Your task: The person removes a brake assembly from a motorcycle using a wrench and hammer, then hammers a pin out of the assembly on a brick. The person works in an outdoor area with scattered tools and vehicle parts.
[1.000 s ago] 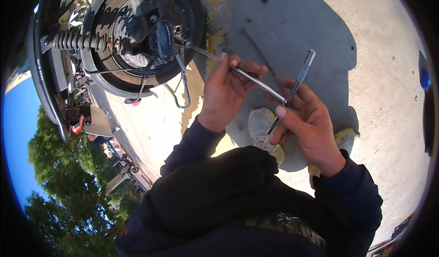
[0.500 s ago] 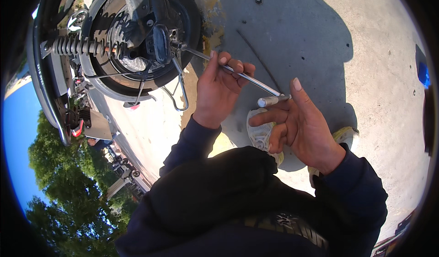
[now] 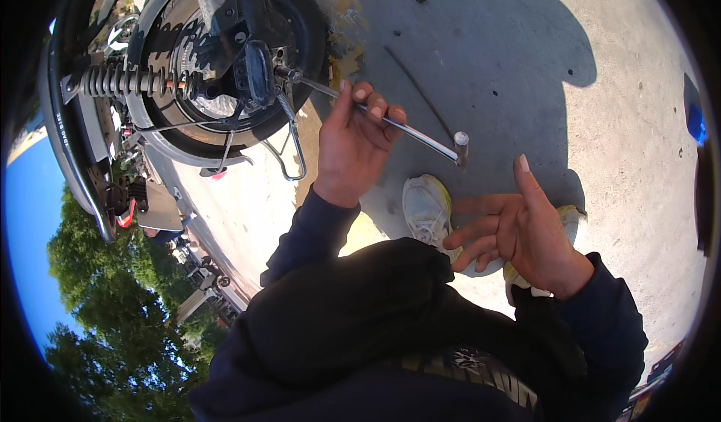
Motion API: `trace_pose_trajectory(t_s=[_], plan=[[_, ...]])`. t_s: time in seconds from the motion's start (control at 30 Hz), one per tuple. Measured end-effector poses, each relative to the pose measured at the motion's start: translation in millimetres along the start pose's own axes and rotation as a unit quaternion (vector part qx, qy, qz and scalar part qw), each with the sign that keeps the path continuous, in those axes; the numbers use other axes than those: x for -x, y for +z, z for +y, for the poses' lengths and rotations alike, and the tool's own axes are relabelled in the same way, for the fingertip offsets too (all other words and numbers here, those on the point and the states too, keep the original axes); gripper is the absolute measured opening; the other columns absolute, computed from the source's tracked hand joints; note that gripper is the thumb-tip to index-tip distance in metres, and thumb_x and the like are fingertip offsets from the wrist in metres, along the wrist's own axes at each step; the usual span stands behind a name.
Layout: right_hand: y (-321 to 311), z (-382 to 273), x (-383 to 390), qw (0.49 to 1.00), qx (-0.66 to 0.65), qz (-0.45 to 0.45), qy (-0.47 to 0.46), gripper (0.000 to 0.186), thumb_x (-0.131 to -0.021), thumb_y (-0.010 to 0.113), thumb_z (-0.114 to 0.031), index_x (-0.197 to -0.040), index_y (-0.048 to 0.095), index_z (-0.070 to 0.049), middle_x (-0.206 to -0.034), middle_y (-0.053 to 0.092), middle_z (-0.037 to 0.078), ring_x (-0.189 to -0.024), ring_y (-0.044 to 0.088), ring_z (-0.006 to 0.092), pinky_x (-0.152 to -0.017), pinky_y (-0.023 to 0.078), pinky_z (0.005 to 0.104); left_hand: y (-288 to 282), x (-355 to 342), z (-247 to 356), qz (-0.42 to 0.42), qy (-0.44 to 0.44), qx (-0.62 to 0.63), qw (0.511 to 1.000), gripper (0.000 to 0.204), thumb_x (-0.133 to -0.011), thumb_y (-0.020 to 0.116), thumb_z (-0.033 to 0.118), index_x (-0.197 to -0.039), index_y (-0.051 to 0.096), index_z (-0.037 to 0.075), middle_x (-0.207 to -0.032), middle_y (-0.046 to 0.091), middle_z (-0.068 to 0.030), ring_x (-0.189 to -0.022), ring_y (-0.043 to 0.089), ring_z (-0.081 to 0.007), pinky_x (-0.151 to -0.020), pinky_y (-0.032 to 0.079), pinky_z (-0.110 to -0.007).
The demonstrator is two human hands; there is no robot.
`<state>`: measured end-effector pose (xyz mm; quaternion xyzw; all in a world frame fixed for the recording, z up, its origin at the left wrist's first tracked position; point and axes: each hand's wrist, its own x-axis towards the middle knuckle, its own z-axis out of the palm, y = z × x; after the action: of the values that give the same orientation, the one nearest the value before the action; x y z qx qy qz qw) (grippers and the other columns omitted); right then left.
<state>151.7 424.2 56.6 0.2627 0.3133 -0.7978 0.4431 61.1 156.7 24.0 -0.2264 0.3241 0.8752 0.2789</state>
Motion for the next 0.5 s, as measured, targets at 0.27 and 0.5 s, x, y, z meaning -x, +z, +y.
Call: trace_pose_trajectory(t_s=[0.27, 0.5], plan=[[29, -7, -37, 0.657, 0.622, 0.074, -0.420, 0.036, -0.096, 0.061, -0.009, -0.132, 0.058, -0.008, -0.115, 0.069, 0.017, -0.085, 0.073, 0.0232, -0.075, 0.060, 0.0370, 7, -2, -4, 0.008, 0.008, 0.008, 1.000, 0.033, -0.112, 0.036, 0.040, -0.095, 0.052, 0.017, -0.076, 0.058, -0.0012, -0.089, 0.065, -0.0255, -0.086, 0.052, -0.039], [-16, 17, 10, 0.715, 0.605, 0.031, -0.349, 0.046, -0.102, 0.055, -0.033, -0.137, 0.055, -0.003, -0.118, 0.069, 0.019, -0.117, 0.063, 0.0313, -0.103, 0.047, 0.0398, 6, 2, 13, 0.026, 0.001, 0.024, 0.999, 0.032, -0.112, 0.036, 0.040, -0.098, 0.053, 0.017, -0.072, 0.056, 0.0009, -0.086, 0.065, -0.0245, -0.085, 0.051, -0.039]])
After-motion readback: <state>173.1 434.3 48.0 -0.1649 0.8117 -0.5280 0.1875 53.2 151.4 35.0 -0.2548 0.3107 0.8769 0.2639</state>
